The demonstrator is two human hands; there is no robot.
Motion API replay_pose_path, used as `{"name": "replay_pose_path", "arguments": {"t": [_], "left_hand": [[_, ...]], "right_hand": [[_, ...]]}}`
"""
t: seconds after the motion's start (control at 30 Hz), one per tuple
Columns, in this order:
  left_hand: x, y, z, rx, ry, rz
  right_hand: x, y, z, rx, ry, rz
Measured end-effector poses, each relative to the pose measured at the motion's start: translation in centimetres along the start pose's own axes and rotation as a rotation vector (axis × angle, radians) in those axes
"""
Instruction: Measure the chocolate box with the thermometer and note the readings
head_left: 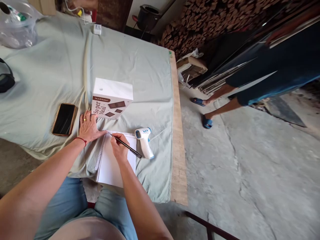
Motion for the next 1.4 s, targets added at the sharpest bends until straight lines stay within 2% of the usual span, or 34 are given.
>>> {"name": "replay_pose_path", "arguments": {"t": [0.1,0.33,0.5,0.6,0.7,0.83,0.93,1.07,1.4], "left_hand": [[0.0,0.0,0.0,-0.014,0.001,-0.003],[0.0,0.0,0.0,-0.020,-0.001,0.012],[-0.1,0.0,0.0,-0.020,0.005,-0.009],[-0.1,0.0,0.0,-0.014,0.004,-0.023],[-0.1,0.0,0.1,-0.003,-0.006,-0.033],[0.0,0.1,0.1,-0.001,-0.009,-0.037],[0.0,0.1,0.1,-0.018,-0.002,-0.017],[0.0,0.2,0.0,-0.028,-0.001,0.010],[-0.2,0.0,0.0,-0.032,-0.013,-0.006]], "right_hand": [[-0.2,0.7,-0.1,-0.057,0.005,0.011],[1.1,0.7,1.0,0.005,-0.204,0.004],[1.8,-0.3,1.9,-0.023,-0.253,-0.027],[2.3,-1.7,1.9,-0.088,-0.189,-0.026],[2.5,-2.5,1.6,-0.085,-0.107,-0.021],[1.6,-1.5,1.0,-0.061,-0.063,-0.020],[0.6,0.0,0.5,0.011,-0.006,-0.043],[0.1,1.0,0.2,0.035,-0.033,-0.086],[0.0,1.3,0.3,0.067,-0.063,-0.153]]}}
Point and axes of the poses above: each hand's wrist, its own z-axis towards the middle knuckle, its own x-axis out of the back of the hand, y = z × x, the point moved 1 cm from there along z, towards the middle knuckle, and after that the axes turned 5 degrees about y, right-handed, at the moved point
